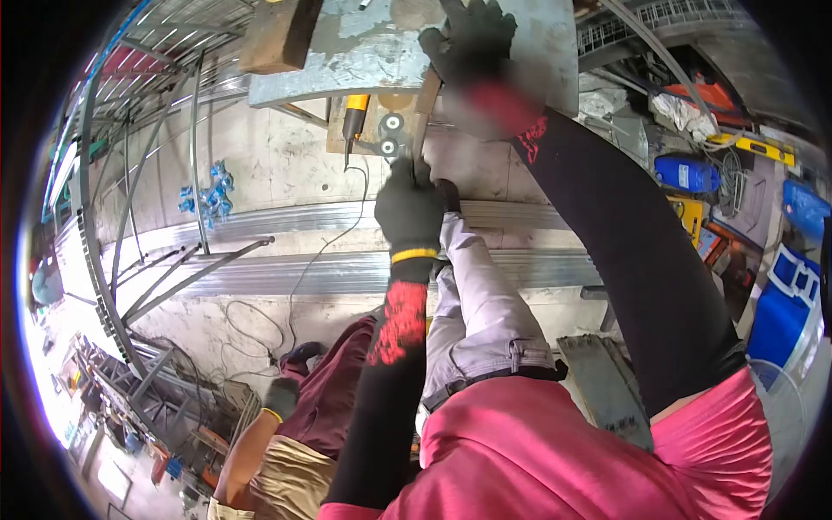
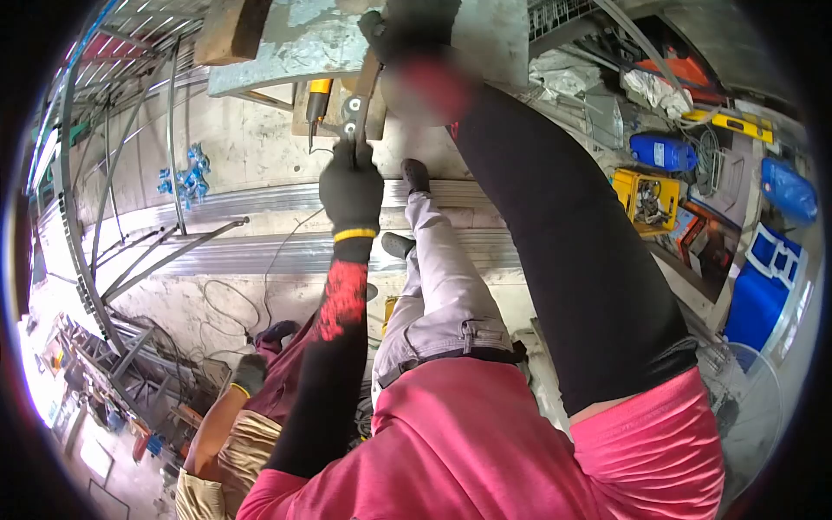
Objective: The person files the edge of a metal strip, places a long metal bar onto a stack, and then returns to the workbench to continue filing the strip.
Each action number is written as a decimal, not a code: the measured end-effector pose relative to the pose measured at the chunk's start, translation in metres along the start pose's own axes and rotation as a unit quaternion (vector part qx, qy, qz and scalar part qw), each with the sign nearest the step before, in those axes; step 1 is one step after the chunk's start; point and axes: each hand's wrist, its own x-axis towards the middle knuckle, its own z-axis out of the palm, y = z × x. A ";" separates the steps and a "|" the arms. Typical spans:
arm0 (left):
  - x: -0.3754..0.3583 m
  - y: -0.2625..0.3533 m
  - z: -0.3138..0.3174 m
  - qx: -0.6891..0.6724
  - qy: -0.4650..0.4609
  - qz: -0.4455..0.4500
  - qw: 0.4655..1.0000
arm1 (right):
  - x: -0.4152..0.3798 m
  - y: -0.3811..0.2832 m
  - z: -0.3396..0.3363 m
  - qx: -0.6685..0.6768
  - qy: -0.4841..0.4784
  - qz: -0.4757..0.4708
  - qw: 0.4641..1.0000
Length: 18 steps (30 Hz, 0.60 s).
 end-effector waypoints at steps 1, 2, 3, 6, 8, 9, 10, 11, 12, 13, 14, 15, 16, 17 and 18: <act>0.017 0.006 0.003 -0.002 0.020 0.031 0.999 | 0.004 -0.002 0.004 0.005 0.004 -0.007 1.000; 0.033 0.012 0.004 0.012 0.026 0.046 0.999 | 0.004 -0.003 0.007 -0.008 -0.011 0.011 1.000; 0.041 0.013 0.008 0.024 0.028 0.062 0.997 | 0.005 -0.002 0.005 -0.024 -0.028 0.029 0.999; 0.009 0.005 0.011 0.027 0.011 0.022 0.999 | 0.006 0.003 0.004 -0.083 0.015 -0.043 0.996; -0.015 -0.009 0.009 -0.042 0.018 -0.002 0.999 | 0.010 0.007 0.004 -0.033 -0.032 -0.029 0.999; -0.016 -0.015 0.011 -0.047 0.024 -0.006 0.999 | 0.014 0.007 0.004 -0.026 -0.016 -0.033 0.999; -0.006 -0.001 0.000 0.017 -0.009 -0.016 1.000 | 0.009 0.003 0.003 -0.012 -0.010 -0.037 0.999; 0.015 0.010 -0.004 0.023 -0.022 -0.012 0.999 | 0.007 0.000 0.002 -0.007 -0.016 -0.040 0.999; 0.035 0.020 -0.001 0.027 -0.001 0.009 1.000 | 0.010 0.001 0.003 -0.005 -0.007 -0.038 0.999; 0.045 0.022 0.005 0.031 0.019 0.032 0.999 | 0.010 0.004 0.003 -0.004 0.001 -0.033 0.999; 0.042 0.023 0.009 0.045 0.020 0.024 0.998 | 0.009 0.006 0.003 0.000 0.002 -0.039 0.999; 0.033 0.022 0.009 0.038 0.028 0.017 0.999 | 0.009 0.009 0.007 -0.010 -0.020 -0.025 0.999; 0.023 0.011 0.012 0.021 0.021 0.021 0.999 | 0.011 0.012 0.011 -0.021 -0.042 -0.009 0.999; 0.010 0.002 0.012 0.004 0.013 0.022 1.000 | 0.012 0.011 0.010 -0.019 -0.039 -0.013 0.999; -0.003 -0.002 0.005 -0.044 0.004 0.000 0.999 | 0.012 0.008 0.007 -0.024 -0.037 -0.014 0.999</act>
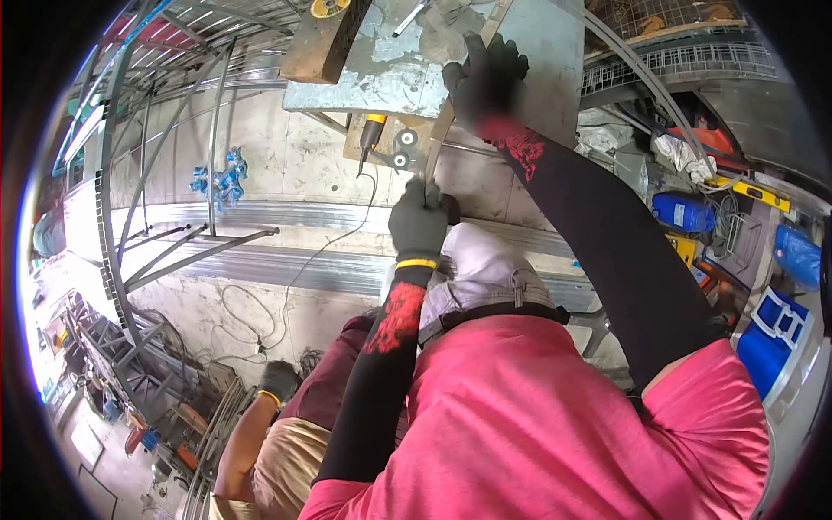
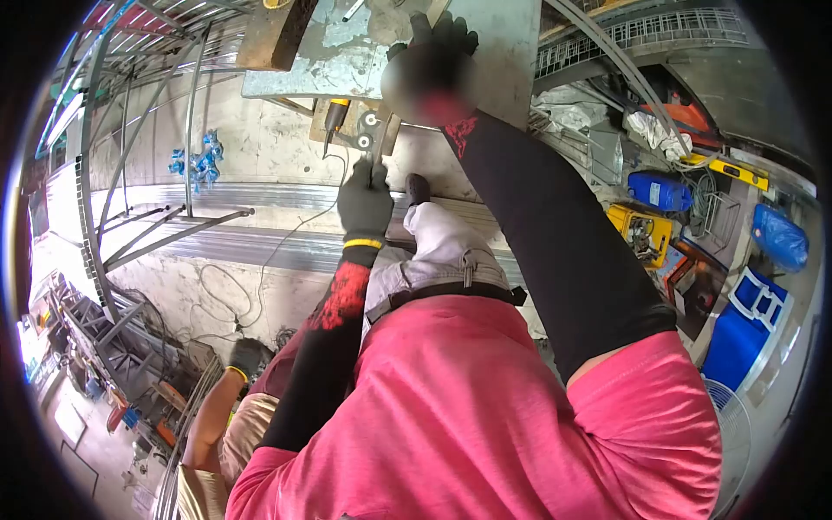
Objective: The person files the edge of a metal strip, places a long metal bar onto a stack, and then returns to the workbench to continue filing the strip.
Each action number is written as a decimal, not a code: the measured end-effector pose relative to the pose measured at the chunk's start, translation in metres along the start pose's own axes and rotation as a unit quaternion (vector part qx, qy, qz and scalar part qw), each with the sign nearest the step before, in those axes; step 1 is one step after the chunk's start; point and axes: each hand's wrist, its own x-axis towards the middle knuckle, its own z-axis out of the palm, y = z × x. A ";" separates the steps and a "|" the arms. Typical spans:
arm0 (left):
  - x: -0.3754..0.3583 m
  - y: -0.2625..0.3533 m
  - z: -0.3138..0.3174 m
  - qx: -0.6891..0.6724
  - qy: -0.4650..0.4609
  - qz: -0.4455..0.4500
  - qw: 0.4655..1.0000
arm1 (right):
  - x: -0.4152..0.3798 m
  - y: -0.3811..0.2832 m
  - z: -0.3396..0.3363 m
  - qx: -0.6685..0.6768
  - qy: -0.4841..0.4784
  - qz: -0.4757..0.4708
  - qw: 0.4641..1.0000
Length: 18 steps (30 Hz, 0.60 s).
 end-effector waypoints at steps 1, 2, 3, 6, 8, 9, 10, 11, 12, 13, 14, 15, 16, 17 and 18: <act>-0.008 0.005 -0.010 -0.026 -0.004 -0.024 0.999 | 0.001 0.001 -0.001 -0.008 0.005 0.003 1.000; 0.005 0.010 -0.016 -0.015 -0.016 -0.017 1.000 | 0.007 0.003 -0.001 -0.008 0.013 0.000 1.000; 0.011 0.010 -0.020 -0.002 -0.030 -0.018 0.999 | 0.003 0.003 -0.001 -0.001 0.013 0.003 1.000; 0.063 0.023 0.000 0.023 -0.013 0.015 1.000 | 0.001 0.000 0.004 0.012 0.016 -0.002 1.000; 0.060 0.030 0.004 0.047 -0.015 -0.008 0.999 | 0.001 0.002 0.000 0.004 0.005 -0.004 1.000; 0.049 0.025 0.002 0.056 -0.023 -0.011 0.998 | 0.002 0.001 0.000 0.004 0.005 -0.006 1.000; 0.036 0.017 -0.003 0.045 -0.039 -0.013 0.998 | 0.002 0.000 0.000 0.004 0.008 -0.005 1.000; 0.023 0.010 -0.011 0.034 -0.057 -0.016 0.998 | 0.002 -0.001 0.000 0.003 0.010 -0.005 1.000; 0.011 0.006 -0.016 0.002 -0.029 -0.015 0.999 | 0.000 0.000 -0.001 0.001 0.008 -0.002 1.000; 0.018 0.006 -0.014 0.002 -0.032 -0.010 0.999 | 0.003 0.001 -0.002 0.008 0.001 0.001 1.000; 0.025 0.005 -0.012 0.019 -0.039 -0.013 0.999 | 0.003 0.000 -0.003 0.018 -0.009 0.002 1.000; 0.030 0.006 -0.010 0.035 -0.044 -0.022 0.998 | 0.000 0.002 -0.003 0.019 -0.013 0.001 1.000; 0.042 0.010 -0.003 0.023 0.001 0.017 1.000 | 0.002 0.002 -0.002 0.020 -0.002 -0.003 1.000; 0.042 0.012 -0.001 0.023 0.006 0.015 1.000 | 0.003 0.002 0.000 0.022 0.007 -0.008 1.000; 0.043 0.012 0.001 0.033 0.000 0.011 0.999 | 0.003 0.002 0.001 0.024 0.008 -0.011 1.000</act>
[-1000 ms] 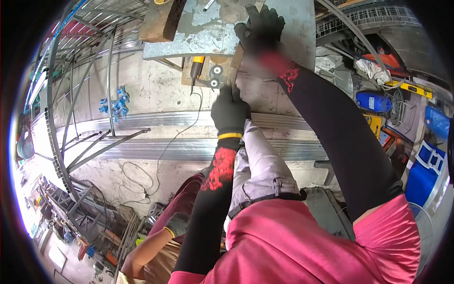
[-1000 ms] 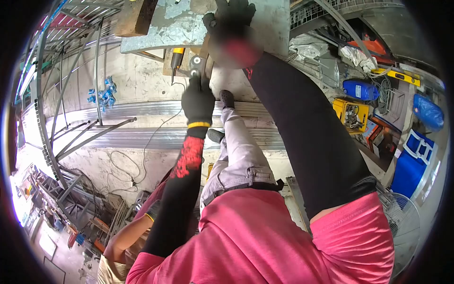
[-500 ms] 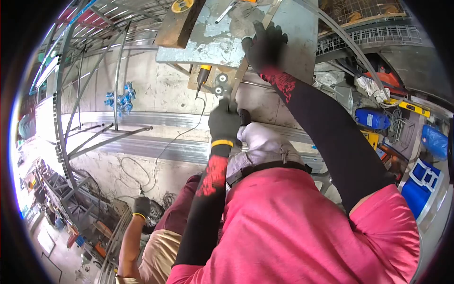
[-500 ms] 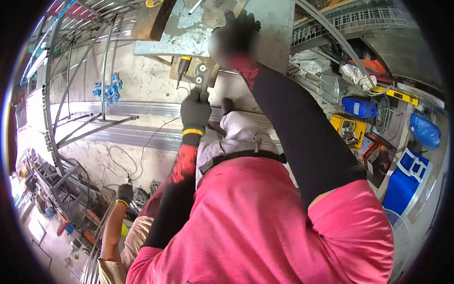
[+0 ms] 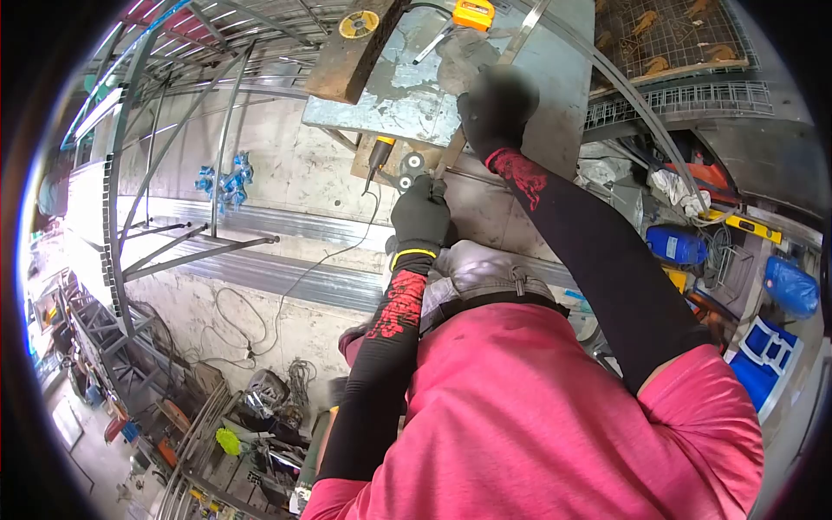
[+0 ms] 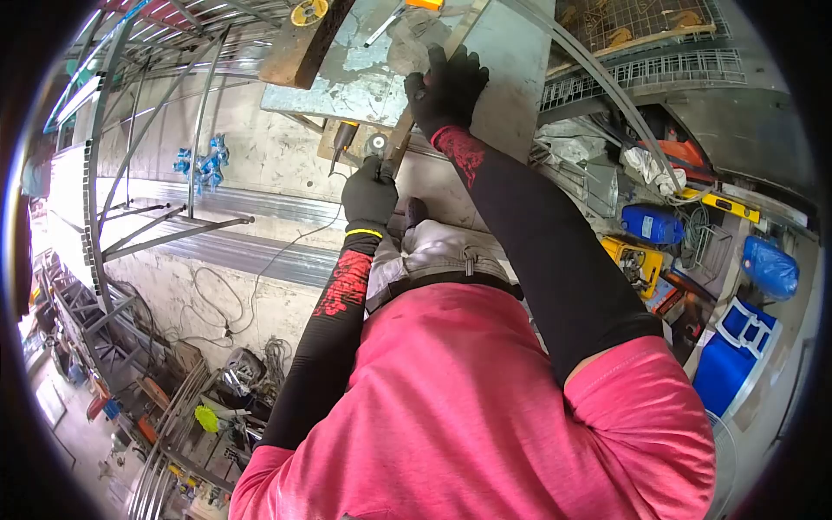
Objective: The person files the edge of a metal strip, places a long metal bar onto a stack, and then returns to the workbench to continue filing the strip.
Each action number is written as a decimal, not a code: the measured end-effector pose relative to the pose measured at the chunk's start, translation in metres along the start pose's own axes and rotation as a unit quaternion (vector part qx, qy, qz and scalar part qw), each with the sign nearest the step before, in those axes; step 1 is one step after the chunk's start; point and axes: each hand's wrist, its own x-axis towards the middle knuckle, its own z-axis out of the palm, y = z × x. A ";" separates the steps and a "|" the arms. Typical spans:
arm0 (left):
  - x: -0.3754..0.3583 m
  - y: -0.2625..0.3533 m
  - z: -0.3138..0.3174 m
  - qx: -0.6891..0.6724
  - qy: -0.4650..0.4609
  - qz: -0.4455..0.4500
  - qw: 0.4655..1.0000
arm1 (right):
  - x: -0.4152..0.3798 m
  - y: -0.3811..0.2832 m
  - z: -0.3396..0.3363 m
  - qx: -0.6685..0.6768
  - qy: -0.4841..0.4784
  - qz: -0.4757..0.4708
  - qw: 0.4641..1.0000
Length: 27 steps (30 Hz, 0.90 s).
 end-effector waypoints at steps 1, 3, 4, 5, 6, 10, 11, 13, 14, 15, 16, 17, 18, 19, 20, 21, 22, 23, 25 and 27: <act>-0.002 0.001 0.000 0.011 -0.009 -0.005 1.000 | -0.002 0.001 0.000 0.001 -0.016 0.006 1.000; -0.026 -0.011 0.000 0.013 0.002 -0.003 1.000 | -0.001 0.000 0.003 0.002 -0.025 0.010 1.000; -0.042 -0.021 -0.003 -0.005 0.016 0.000 1.000 | -0.003 -0.001 0.004 0.006 -0.009 0.005 1.000; -0.047 -0.024 -0.004 -0.026 0.028 0.006 0.999 | -0.003 0.000 0.004 0.006 0.009 0.001 1.000; -0.044 -0.020 -0.005 -0.017 0.013 -0.017 1.000 | 0.000 0.002 0.004 0.003 0.011 0.003 1.000; 0.020 0.007 -0.005 0.024 -0.011 0.038 0.999 | 0.000 -0.001 -0.002 0.006 -0.007 0.000 1.000; 0.024 0.012 -0.010 0.024 -0.006 0.044 0.999 | -0.001 0.001 -0.003 -0.003 -0.019 0.007 1.000; 0.027 0.005 -0.013 0.023 -0.040 0.049 0.998 | 0.000 -0.001 -0.005 0.000 -0.021 0.015 1.000; 0.020 -0.004 -0.021 0.021 -0.106 0.004 0.994 | 0.001 -0.002 -0.005 0.000 -0.025 0.026 0.999; 0.011 -0.024 -0.024 -0.036 -0.150 -0.019 0.988 | -0.001 -0.003 -0.003 -0.001 -0.006 0.025 1.000; -0.004 -0.039 -0.030 -0.080 -0.139 -0.004 0.987 | -0.004 -0.002 0.002 -0.013 0.018 0.029 0.999; -0.013 -0.068 -0.037 -0.176 -0.180 0.021 0.968 | -0.009 0.003 0.017 0.019 0.040 0.034 0.998; -0.029 -0.062 -0.068 -0.187 -0.205 -0.015 0.961 | -0.010 0.008 0.023 0.075 0.023 0.057 0.995; -0.040 -0.089 -0.079 -0.140 -0.218 0.006 0.966 | -0.012 0.006 0.024 0.045 0.050 0.071 0.995; -0.053 -0.101 -0.101 -0.128 -0.212 -0.005 0.969 | -0.014 0.003 0.015 0.054 0.030 0.094 0.994; -0.069 -0.106 -0.116 -0.201 -0.204 -0.153 0.946 | -0.014 0.000 0.003 0.029 0.001 0.101 0.995; -0.079 -0.111 -0.135 -0.211 -0.188 -0.212 0.935 | -0.008 -0.002 -0.018 0.050 -0.034 0.118 0.991; -0.090 -0.116 -0.155 -0.198 -0.160 -0.279 0.926 | -0.007 -0.007 -0.021 0.046 -0.051 0.138 0.988; -0.107 -0.143 -0.174 -0.189 -0.124 -0.291 0.930 | -0.005 -0.002 -0.031 0.066 -0.060 0.139 0.986; -0.120 -0.233 -0.177 -0.143 -0.094 -0.286 0.943 | -0.010 0.003 -0.025 0.098 -0.041 0.155 0.982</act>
